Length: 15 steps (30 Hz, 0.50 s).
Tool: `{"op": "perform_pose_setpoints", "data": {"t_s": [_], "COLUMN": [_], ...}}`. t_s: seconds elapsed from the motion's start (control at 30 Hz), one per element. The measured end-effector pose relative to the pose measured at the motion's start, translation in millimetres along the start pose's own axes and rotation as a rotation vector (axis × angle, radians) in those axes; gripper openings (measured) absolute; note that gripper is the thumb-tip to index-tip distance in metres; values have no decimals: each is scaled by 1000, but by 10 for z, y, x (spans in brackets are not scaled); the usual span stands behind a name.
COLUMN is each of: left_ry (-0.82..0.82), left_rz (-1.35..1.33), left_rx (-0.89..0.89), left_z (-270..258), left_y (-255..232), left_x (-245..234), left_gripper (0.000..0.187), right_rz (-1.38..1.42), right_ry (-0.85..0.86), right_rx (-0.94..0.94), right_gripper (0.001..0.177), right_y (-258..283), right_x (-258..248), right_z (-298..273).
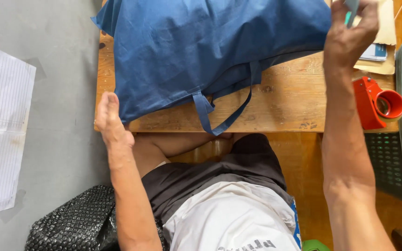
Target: Cleaning a blue fabric tote bag using a lint roller to remove lint and debris.
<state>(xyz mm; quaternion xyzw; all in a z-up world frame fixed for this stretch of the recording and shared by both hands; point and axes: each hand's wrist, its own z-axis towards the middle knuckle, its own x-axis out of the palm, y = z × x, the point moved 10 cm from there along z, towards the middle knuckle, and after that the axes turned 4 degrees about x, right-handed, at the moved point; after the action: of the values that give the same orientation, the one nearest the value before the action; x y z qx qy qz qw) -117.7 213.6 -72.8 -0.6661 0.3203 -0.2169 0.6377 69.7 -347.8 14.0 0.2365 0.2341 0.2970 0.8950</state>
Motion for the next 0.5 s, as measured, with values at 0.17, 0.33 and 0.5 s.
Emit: {"op": "perform_pose_setpoints", "data": {"t_s": [0.17, 0.33, 0.5], "left_ry": [351, 336, 469], "left_rz": [173, 376, 372], "left_rx": [292, 395, 272], "left_z": [443, 387, 172], "left_y": [-147, 230, 345], "left_x": [615, 602, 292], "left_gripper": [90, 33, 32], "right_rz": [-44, 80, -97], "right_ry": [480, 540, 623], "right_rx": [453, 588, 817], "right_gripper": [32, 12, 17], "right_y": [-1040, -1024, -540], "right_x": [687, 450, -584], "right_z": [-157, -1056, -1787]}}
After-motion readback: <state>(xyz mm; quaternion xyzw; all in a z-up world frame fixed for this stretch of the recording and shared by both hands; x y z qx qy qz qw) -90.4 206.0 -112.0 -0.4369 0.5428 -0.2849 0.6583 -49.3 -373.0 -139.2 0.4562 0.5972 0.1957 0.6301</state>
